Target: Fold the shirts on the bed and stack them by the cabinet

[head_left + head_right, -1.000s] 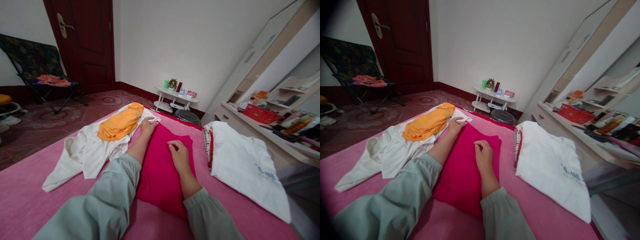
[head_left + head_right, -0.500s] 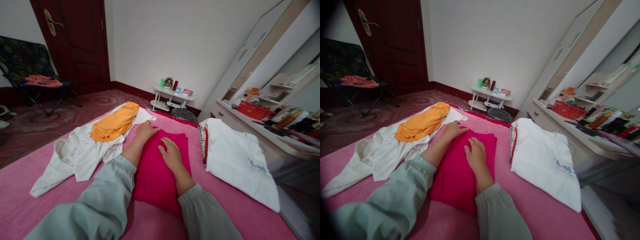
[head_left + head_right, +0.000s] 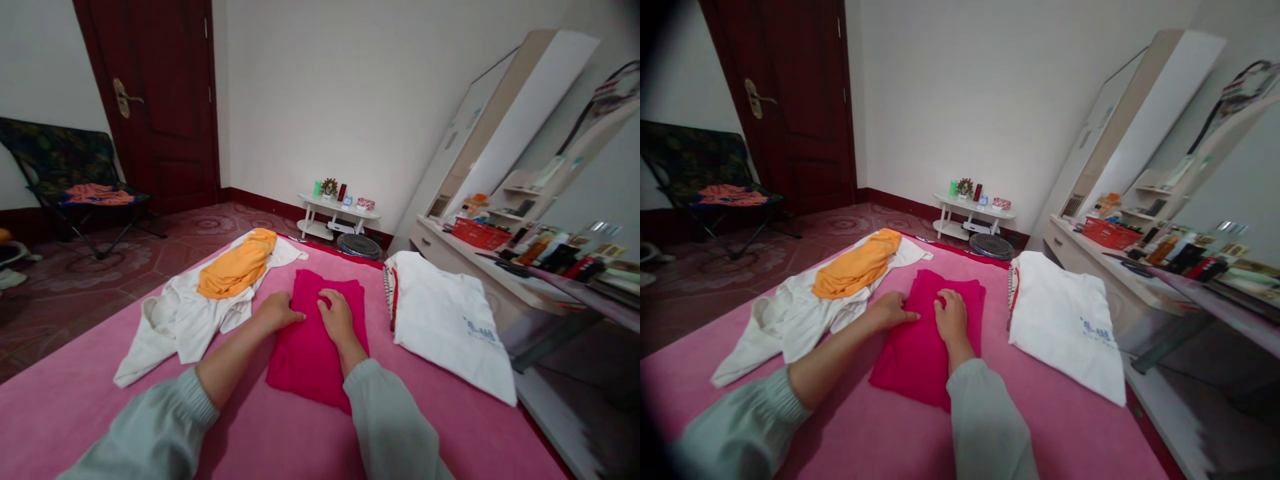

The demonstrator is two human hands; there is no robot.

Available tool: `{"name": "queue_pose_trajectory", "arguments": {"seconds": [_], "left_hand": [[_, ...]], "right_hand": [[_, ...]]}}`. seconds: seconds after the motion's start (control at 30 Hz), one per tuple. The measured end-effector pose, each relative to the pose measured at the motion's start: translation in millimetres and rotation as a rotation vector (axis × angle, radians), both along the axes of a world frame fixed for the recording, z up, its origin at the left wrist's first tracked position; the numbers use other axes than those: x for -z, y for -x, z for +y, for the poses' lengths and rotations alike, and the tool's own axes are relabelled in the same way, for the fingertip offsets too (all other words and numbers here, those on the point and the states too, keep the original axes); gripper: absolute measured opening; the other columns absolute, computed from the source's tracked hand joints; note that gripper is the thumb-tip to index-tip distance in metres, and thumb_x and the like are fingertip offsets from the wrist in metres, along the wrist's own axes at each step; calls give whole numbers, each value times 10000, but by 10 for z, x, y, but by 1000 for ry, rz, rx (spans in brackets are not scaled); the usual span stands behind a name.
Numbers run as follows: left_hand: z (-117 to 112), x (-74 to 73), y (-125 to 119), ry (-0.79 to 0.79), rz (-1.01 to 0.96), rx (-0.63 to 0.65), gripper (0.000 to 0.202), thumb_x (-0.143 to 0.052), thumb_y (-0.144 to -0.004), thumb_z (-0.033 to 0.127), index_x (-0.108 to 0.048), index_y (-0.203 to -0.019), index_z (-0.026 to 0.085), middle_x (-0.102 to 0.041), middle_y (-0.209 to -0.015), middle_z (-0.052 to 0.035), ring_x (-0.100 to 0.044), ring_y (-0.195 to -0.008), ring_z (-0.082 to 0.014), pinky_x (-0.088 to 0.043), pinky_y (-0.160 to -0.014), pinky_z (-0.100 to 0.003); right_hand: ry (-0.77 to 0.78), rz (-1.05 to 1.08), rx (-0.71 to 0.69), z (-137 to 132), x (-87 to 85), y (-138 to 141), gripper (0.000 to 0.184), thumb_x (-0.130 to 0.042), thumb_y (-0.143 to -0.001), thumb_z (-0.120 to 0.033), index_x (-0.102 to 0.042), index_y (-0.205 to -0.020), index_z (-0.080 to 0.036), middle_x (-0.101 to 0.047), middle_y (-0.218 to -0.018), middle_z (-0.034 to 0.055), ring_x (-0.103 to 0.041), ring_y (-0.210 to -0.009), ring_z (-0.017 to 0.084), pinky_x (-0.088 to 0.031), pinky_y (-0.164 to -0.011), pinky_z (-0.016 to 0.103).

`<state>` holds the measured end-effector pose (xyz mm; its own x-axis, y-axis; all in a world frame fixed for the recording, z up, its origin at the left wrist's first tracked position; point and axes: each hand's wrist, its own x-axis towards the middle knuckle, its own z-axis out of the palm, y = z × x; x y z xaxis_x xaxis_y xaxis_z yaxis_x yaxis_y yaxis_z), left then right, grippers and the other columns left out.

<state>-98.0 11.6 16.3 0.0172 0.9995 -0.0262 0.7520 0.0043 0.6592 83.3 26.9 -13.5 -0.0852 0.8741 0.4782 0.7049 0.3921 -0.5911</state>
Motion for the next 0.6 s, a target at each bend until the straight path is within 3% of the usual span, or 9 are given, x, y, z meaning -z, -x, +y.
{"name": "queue_pose_trajectory", "arguments": {"seconds": [0.13, 0.23, 0.4, 0.53, 0.6], "left_hand": [[-536, 14, 101, 130, -203, 175, 289, -742, -508, 322, -650, -730, 162, -680, -701, -20, -621, -672, -201, -393, -539, -236], [-779, 34, 195, 283, -462, 213, 260, -667, -540, 294, -633, -753, 149, -667, -685, -9, -601, -611, -165, -412, -521, -229], [-873, -27, 337, 417, -649, 287, 337, -673, -488, 214, -565, -802, 156, -650, -682, 19, -581, -554, -126, -448, -494, -213], [-839, -96, 399, 439, -615, 163, 486, -650, -485, 89, -469, -922, 199, -596, -551, 86, -571, -466, -119, -465, -478, -215], [-832, -128, 432, 450, -577, 135, 456, -649, -517, 72, -463, -913, 199, -583, -504, 89, -574, -436, -117, -458, -480, -206]], "right_hand": [[-37, -23, 13, -55, -23, 13, 232, -499, -818, -158, -692, -942, -192, -685, -1020, 81, -588, -1006, 207, -423, -957, 360], [-35, -67, 8, -96, -55, 31, 236, -499, -804, -137, -694, -922, -195, -684, -1010, 83, -587, -994, 214, -428, -939, 361], [-51, -66, 6, -109, -64, 45, 235, -507, -784, -123, -690, -913, -193, -676, -981, 77, -588, -975, 211, -430, -925, 353], [-49, -44, 9, -82, -37, 31, 230, -505, -780, -126, -688, -902, -191, -680, -983, 74, -592, -977, 209, -432, -931, 356], [-44, -37, 8, -67, -24, 21, 231, -499, -784, -131, -690, -900, -193, -684, -988, 71, -596, -976, 205, -435, -929, 359]]}}
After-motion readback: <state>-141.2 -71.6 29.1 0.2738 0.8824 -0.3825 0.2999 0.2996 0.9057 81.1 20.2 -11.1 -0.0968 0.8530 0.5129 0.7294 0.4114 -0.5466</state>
